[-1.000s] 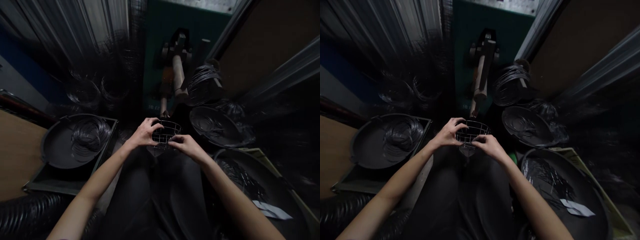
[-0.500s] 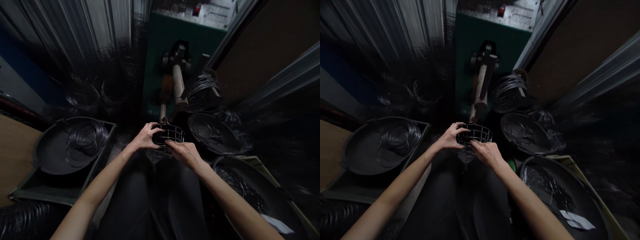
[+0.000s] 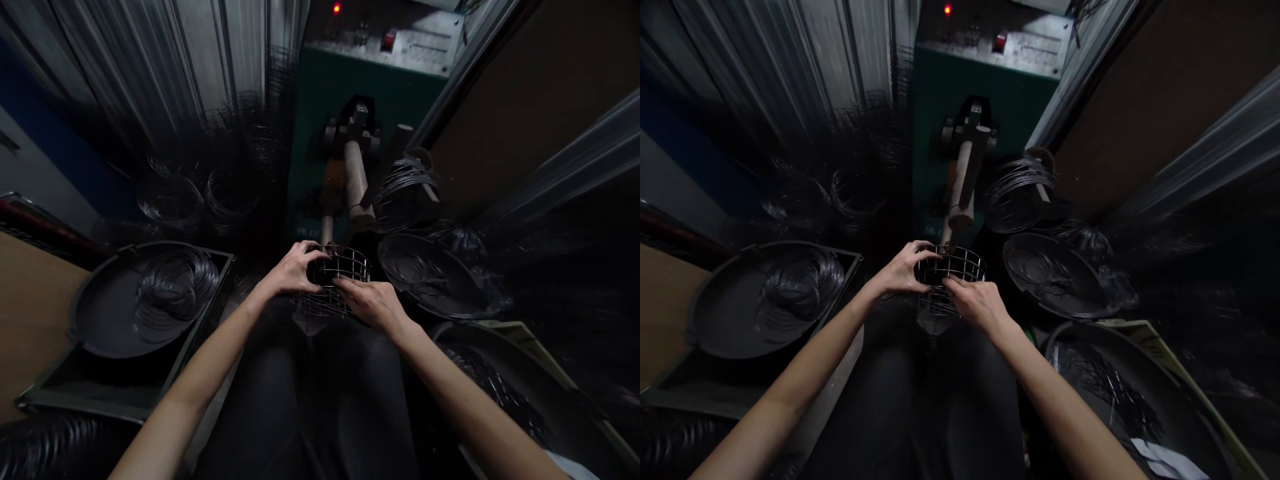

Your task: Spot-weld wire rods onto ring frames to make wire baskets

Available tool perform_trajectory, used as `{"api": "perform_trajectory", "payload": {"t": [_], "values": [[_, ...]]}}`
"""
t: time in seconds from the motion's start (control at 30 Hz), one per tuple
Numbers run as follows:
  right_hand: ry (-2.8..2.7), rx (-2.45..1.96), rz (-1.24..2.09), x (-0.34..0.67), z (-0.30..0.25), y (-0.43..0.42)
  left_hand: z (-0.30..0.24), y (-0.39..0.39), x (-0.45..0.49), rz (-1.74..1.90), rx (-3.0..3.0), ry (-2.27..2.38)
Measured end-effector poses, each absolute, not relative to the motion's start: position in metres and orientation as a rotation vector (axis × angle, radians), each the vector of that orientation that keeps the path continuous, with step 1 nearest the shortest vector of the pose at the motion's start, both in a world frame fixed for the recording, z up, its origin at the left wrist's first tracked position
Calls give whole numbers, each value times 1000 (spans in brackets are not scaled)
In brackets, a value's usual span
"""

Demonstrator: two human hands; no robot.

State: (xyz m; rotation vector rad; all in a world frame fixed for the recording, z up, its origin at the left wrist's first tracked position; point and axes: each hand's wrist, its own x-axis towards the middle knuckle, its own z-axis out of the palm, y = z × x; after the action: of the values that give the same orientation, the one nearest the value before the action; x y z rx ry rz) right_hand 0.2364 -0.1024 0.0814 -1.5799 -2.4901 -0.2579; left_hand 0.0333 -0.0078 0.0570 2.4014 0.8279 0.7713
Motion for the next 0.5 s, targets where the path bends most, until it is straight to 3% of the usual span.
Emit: {"api": "perform_trajectory", "payload": {"t": [0.5], "values": [[-2066, -1690, -308, 242, 64, -102, 61, 13, 40, 738, 2386, 865]]}}
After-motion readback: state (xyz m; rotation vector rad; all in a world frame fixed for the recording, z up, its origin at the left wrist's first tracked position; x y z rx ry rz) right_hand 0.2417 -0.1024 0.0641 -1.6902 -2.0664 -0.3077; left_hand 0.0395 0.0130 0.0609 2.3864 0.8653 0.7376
